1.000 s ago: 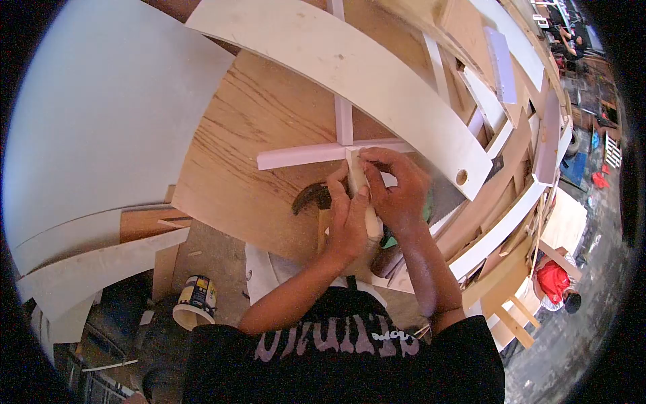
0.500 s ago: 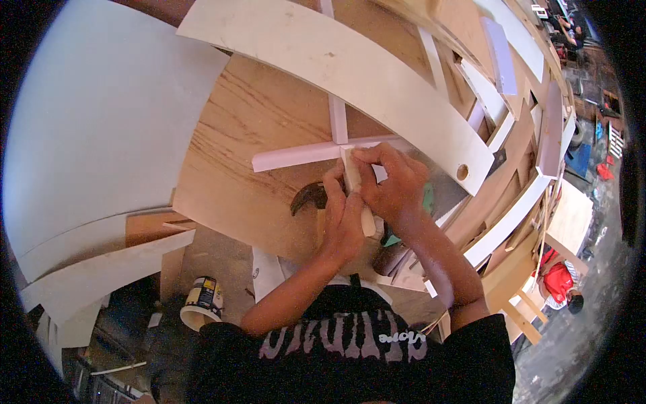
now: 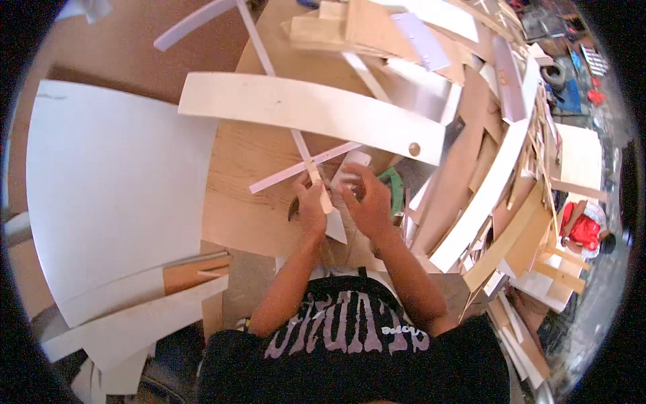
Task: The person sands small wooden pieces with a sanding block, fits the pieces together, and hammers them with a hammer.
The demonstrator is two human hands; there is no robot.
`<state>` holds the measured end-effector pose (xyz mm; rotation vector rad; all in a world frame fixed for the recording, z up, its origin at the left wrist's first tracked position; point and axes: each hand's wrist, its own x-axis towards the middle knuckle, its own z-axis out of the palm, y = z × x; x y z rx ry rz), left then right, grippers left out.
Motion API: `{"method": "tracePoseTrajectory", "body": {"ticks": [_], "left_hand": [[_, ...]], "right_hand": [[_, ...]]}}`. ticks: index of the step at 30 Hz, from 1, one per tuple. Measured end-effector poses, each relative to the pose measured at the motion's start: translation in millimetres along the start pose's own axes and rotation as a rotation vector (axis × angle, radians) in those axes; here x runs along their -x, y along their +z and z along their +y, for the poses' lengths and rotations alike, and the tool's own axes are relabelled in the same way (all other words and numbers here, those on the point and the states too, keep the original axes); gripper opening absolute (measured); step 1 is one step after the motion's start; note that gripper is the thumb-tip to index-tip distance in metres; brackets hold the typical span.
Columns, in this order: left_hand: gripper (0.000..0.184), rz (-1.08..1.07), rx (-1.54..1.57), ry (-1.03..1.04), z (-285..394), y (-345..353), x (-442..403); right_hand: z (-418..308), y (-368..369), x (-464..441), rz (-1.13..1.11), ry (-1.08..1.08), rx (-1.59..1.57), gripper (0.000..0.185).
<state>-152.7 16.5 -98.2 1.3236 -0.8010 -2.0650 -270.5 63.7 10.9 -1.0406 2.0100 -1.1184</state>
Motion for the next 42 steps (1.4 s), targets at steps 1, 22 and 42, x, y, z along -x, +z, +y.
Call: {"method": "tracePoseTrajectory", "body": {"ticks": [1, 22, 42], "left_hand": [[0.041, -0.022, 0.031, -0.041, 6.9, 1.2, 6.2], [0.025, -0.177, -0.162, 0.058, 45.3, -2.7, 10.3], [0.024, -0.217, -0.020, -0.083, 22.0, -14.3, -8.5]], "right_hand": [[8.0, -3.3, 19.0, 0.045, 0.102, 0.042, 0.040], [54.1, -0.6, 152.1, 0.356, 0.322, 0.134, 0.029], [38.3, 103.2, 128.2, -0.157, 0.332, 0.776, 0.031]]}}
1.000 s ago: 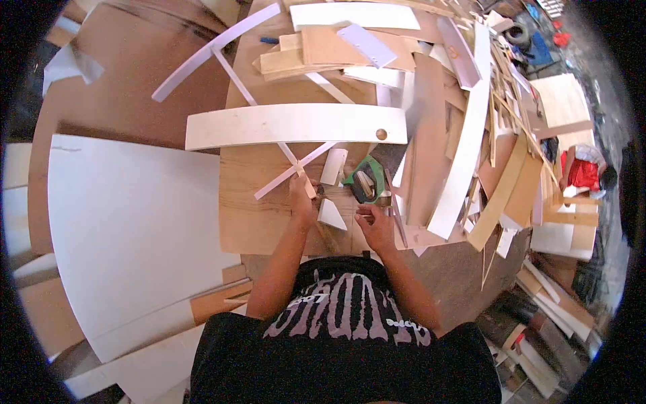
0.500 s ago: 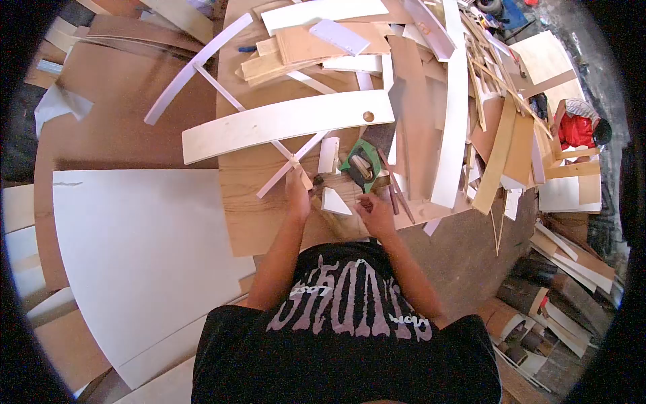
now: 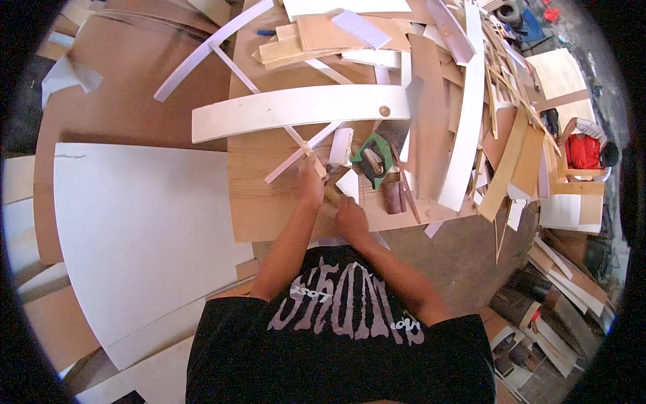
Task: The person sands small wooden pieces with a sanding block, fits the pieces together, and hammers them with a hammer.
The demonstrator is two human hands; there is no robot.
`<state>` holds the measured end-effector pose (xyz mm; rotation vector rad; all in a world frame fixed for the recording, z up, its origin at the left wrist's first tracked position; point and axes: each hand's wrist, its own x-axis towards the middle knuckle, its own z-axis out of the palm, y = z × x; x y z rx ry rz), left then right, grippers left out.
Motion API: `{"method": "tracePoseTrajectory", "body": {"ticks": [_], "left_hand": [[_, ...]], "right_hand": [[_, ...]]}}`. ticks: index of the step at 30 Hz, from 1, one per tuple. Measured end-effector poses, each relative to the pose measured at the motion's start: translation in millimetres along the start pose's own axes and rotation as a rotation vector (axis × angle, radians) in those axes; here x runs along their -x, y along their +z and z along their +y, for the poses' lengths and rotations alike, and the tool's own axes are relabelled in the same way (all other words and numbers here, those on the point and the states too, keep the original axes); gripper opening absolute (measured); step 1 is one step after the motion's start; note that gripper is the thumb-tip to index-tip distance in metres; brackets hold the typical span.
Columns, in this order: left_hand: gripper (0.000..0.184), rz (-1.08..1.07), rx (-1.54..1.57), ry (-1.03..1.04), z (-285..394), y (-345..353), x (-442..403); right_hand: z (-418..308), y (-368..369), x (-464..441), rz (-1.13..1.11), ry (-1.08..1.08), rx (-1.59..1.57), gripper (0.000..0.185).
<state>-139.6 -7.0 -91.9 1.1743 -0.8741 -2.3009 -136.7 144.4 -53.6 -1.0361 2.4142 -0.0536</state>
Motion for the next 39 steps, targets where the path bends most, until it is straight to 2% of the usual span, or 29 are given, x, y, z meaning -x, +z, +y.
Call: {"method": "tracePoseTrajectory", "body": {"ticks": [2, 3, 5, 8, 10, 12, 13, 15, 16, 17, 18, 20, 22, 26, 29, 32, 34, 39], "left_hand": [[0.023, 0.012, -0.008, -0.010, 2.5, 3.4, -0.3], [0.022, 0.024, 0.021, 0.011, 0.7, 5.0, -2.3], [0.022, 0.044, 0.066, 0.037, -3.5, 7.0, -4.2], [0.021, 0.035, 0.142, 0.073, -8.6, 6.2, -6.4], [0.021, 0.091, 0.073, 0.157, -11.8, 7.8, -8.7], [0.022, 0.109, 0.036, 0.142, -14.4, 6.2, -12.6], [0.024, 0.112, -0.017, 0.116, -15.0, 6.0, -13.7], [0.027, 0.154, -0.011, 0.122, -21.9, 6.1, -14.3], [0.030, 0.179, -0.016, 0.127, -22.4, 9.5, -14.9], [0.030, 0.194, -0.006, 0.131, -32.1, 10.6, -23.2], [0.033, 0.264, -0.070, 0.105, -56.3, 6.2, -41.6], [0.035, 0.350, -0.126, 0.077, -63.5, 7.1, -44.1], [0.038, 0.279, 0.013, 0.124, -45.1, 17.8, -24.8], [0.037, 0.315, 0.068, 0.197, -46.2, 20.3, -27.1], [0.036, 0.274, 0.090, 0.105, -59.6, 17.4, -32.2], [0.034, 0.264, 0.152, 0.343, -28.3, 38.2, -16.3], [0.034, 0.329, -0.063, 0.206, -26.5, 36.9, -12.0], [0.033, 0.404, -0.029, 0.183, -33.7, 34.9, -10.6]], "right_hand": [[-7.2, -51.8, 18.1, 0.042, 0.065, -0.272, 0.034], [0.6, -50.8, 18.3, 0.045, 0.057, -0.263, 0.034], [20.0, -39.7, 24.2, -0.026, 0.185, -0.301, 0.033], [44.6, -34.0, 37.6, -0.014, 0.137, -0.249, 0.034], [65.2, -32.0, 46.2, 0.013, 0.081, -0.288, 0.038], [83.7, -29.6, 53.5, 0.032, 0.015, -0.324, 0.042], [81.5, -40.7, 57.9, 0.143, -0.020, -0.346, 0.042], [69.4, -79.5, 64.6, 0.128, 0.118, -0.525, 0.038], [79.1, -79.9, 58.7, 0.117, 0.104, -0.516, 0.038], [94.7, -76.2, 50.8, 0.189, -0.001, -0.487, 0.037], [97.5, -75.9, 36.9, 0.243, -0.088, -0.550, 0.037], [102.6, -75.9, 9.0, 0.336, -0.274, -0.664, 0.037], [84.3, -104.6, -14.4, 0.228, -0.294, -0.337, 0.035], [51.2, -127.1, -51.9, 0.210, -0.374, -0.412, 0.037], [30.7, -143.3, -65.7, 0.231, -0.565, -0.337, 0.039], [22.5, -144.9, -85.4, 0.178, -0.485, -0.456, 0.039], [21.9, -138.7, -94.6, 0.264, -0.483, -0.278, 0.037], [23.7, -143.2, -98.6, 0.240, -0.491, -0.280, 0.036]]}}
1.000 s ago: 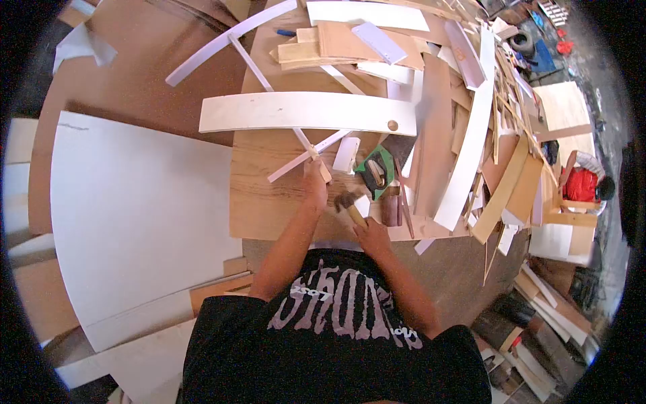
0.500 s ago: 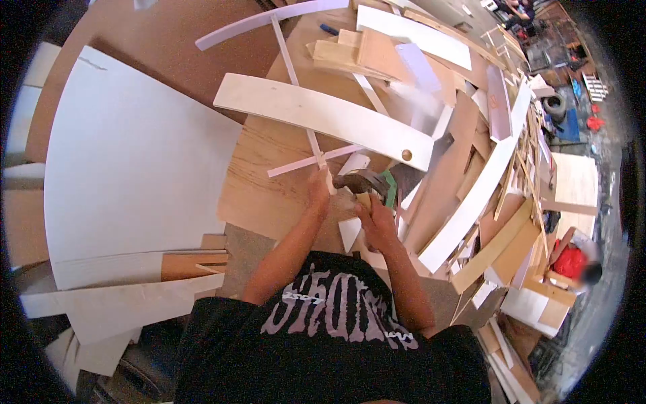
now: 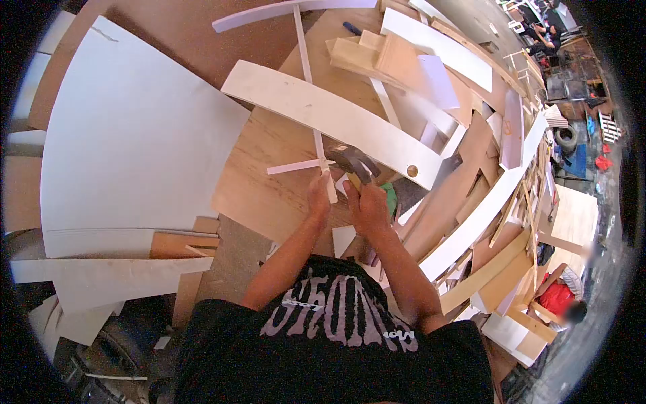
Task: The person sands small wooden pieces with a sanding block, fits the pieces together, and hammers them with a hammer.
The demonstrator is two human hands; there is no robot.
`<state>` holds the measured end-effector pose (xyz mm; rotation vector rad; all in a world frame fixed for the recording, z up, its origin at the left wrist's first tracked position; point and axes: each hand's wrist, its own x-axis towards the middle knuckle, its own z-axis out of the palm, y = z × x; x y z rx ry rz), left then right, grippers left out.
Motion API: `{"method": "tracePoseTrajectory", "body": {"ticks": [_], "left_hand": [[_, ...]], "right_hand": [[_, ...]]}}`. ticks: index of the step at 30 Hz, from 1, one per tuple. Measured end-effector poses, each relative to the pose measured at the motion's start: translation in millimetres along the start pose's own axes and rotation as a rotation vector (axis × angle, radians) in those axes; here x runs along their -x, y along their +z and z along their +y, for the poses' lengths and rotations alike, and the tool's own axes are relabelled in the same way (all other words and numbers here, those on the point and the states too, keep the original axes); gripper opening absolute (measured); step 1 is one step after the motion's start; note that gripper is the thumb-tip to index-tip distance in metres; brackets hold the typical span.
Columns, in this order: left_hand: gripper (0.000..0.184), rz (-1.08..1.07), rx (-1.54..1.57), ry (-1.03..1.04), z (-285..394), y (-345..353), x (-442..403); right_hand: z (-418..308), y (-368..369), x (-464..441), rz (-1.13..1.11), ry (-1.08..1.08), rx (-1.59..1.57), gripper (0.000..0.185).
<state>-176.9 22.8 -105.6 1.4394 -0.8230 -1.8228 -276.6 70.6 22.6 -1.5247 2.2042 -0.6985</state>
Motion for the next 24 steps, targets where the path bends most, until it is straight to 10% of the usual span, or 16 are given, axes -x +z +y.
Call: {"method": "tracePoseTrajectory", "body": {"ticks": [24], "left_hand": [[0.033, -0.035, 0.052, -0.062, 4.8, -2.5, 1.9]], "right_hand": [[-2.5, 0.8, -9.2, -0.204, 0.111, 0.076, 0.045]]}}
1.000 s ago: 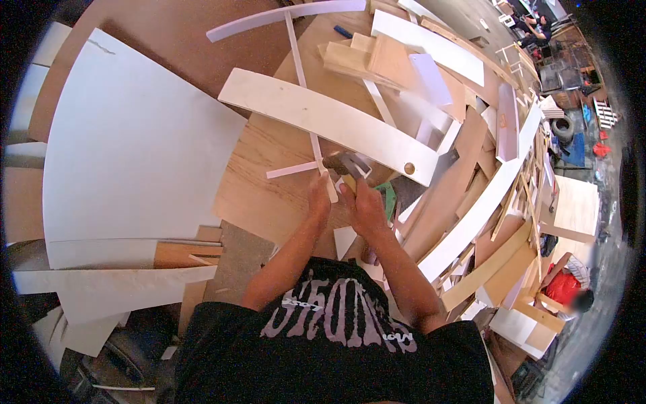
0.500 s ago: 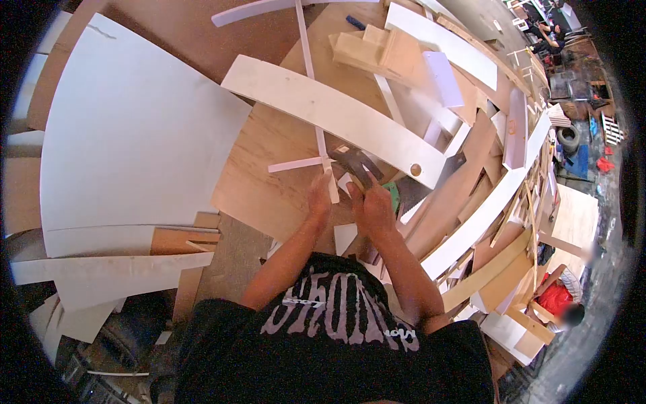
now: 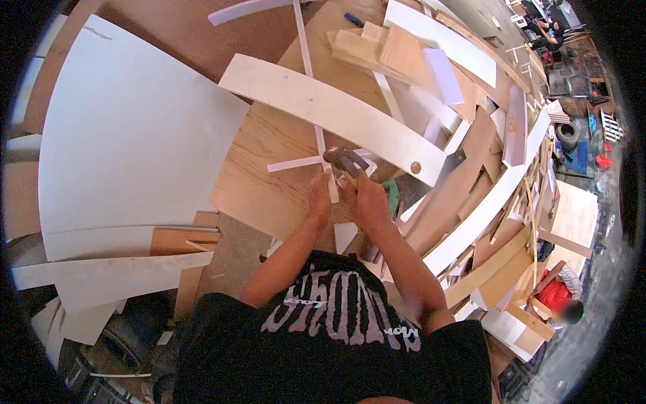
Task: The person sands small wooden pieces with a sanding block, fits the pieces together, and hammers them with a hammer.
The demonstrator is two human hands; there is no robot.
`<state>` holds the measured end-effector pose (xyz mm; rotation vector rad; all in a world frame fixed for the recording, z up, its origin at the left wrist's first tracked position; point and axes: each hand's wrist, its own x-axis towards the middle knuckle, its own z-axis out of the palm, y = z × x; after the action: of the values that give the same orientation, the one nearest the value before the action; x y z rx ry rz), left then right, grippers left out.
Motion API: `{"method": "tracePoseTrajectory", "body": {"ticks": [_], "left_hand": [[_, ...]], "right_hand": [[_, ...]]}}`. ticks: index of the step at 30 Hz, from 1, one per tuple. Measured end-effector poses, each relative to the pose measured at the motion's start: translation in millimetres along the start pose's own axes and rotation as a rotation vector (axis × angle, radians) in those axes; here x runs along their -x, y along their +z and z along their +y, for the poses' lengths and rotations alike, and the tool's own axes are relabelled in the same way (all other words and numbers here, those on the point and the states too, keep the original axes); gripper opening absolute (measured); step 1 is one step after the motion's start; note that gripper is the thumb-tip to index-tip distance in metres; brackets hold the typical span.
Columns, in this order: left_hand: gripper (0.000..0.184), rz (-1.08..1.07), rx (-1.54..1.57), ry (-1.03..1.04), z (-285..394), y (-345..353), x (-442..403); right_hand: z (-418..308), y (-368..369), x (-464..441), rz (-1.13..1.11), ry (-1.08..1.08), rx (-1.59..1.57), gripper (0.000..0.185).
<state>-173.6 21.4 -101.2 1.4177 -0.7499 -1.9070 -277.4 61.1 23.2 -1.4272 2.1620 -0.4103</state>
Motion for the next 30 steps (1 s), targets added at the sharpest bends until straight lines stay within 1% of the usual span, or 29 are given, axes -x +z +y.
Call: {"method": "tracePoseTrajectory", "body": {"ticks": [1, 2, 3, 5, 7, 8, 10, 11, 12, 14, 16, 20, 22, 23, 24, 25, 26, 28, 30], "left_hand": [[0.032, 0.000, 0.029, 0.044, -1.5, -0.4, -0.2], [0.032, 0.003, 0.029, 0.039, -3.4, -1.9, -0.1], [0.031, -0.008, 0.023, 0.020, -0.9, -2.4, 0.4], [0.030, -0.013, 0.019, 0.000, 3.0, -0.9, 4.8], [0.029, 0.001, 0.150, 0.015, 14.9, 7.4, 13.0], [0.029, -0.006, 0.147, 0.016, 16.2, 7.2, 12.2], [0.029, -0.015, 0.075, -0.081, 12.2, 4.0, 6.3], [0.029, -0.011, 0.077, -0.088, 7.2, 2.3, 6.4], [0.029, -0.009, 0.086, -0.092, 5.8, 2.4, 7.1], [0.030, -0.007, 0.096, -0.095, 4.6, 2.8, 9.3], [0.030, -0.033, 0.187, -0.115, 11.3, 6.6, 11.6], [0.030, 0.005, 0.128, -0.059, -3.7, 2.2, 0.0], [0.030, 0.005, 0.101, -0.127, 16.2, 4.8, 15.4], [0.030, 0.007, 0.102, -0.128, 5.6, 2.9, 12.0], [0.031, -0.029, 0.184, -0.107, -13.6, 0.4, 2.1], [0.031, -0.068, 0.262, -0.087, -13.7, 1.0, -0.9], [0.031, -0.072, 0.261, -0.079, -14.3, 2.1, -3.8], [0.031, -0.027, 0.217, -0.122, 14.3, 7.7, 14.7], [0.031, -0.014, 0.179, -0.119, 36.4, 12.2, 24.8]], "right_hand": [[-4.9, -6.6, 0.1, -0.048, 0.037, -0.001, 0.046], [-2.8, -4.1, 4.5, -0.053, 0.039, -0.002, 0.046], [0.7, 0.1, 11.5, 0.025, -0.027, -0.027, 0.046], [5.6, 9.0, 12.3, 0.099, -0.097, -0.052, 0.046], [4.1, 14.7, 1.9, -0.061, 0.062, 0.078, 0.044], [4.7, 12.7, 2.9, -0.055, 0.066, 0.077, 0.044], [3.6, 4.6, 2.2, -0.004, 0.054, -0.002, 0.042], [6.1, 7.1, 5.0, -0.012, 0.057, 0.000, 0.042], [8.0, 9.0, 7.1, 0.075, -0.062, 0.008, 0.041], [9.3, 11.6, 6.4, 0.161, -0.181, 0.016, 0.040], [-2.5, 4.2, -7.7, -0.030, 0.042, 0.069, 0.040], [-10.7, -12.1, -5.6, -0.011, 0.015, 0.005, 0.042], [-3.8, -7.1, 0.1, -0.150, 0.034, 0.063, 0.047], [-3.5, -4.6, -1.4, -0.152, 0.033, 0.063, 0.047], [-6.2, -3.1, -7.2, -0.164, 0.056, 0.085, 0.048], [-9.5, -3.1, -10.7, -0.172, 0.083, 0.104, 0.049], [-12.0, -7.3, -12.6, -0.164, 0.079, 0.104, 0.049], [-21.5, -17.9, -6.9, -0.126, 0.075, 0.000, 0.049], [-5.8, -2.8, -2.4, -0.098, 0.037, 0.009, 0.049]]}}
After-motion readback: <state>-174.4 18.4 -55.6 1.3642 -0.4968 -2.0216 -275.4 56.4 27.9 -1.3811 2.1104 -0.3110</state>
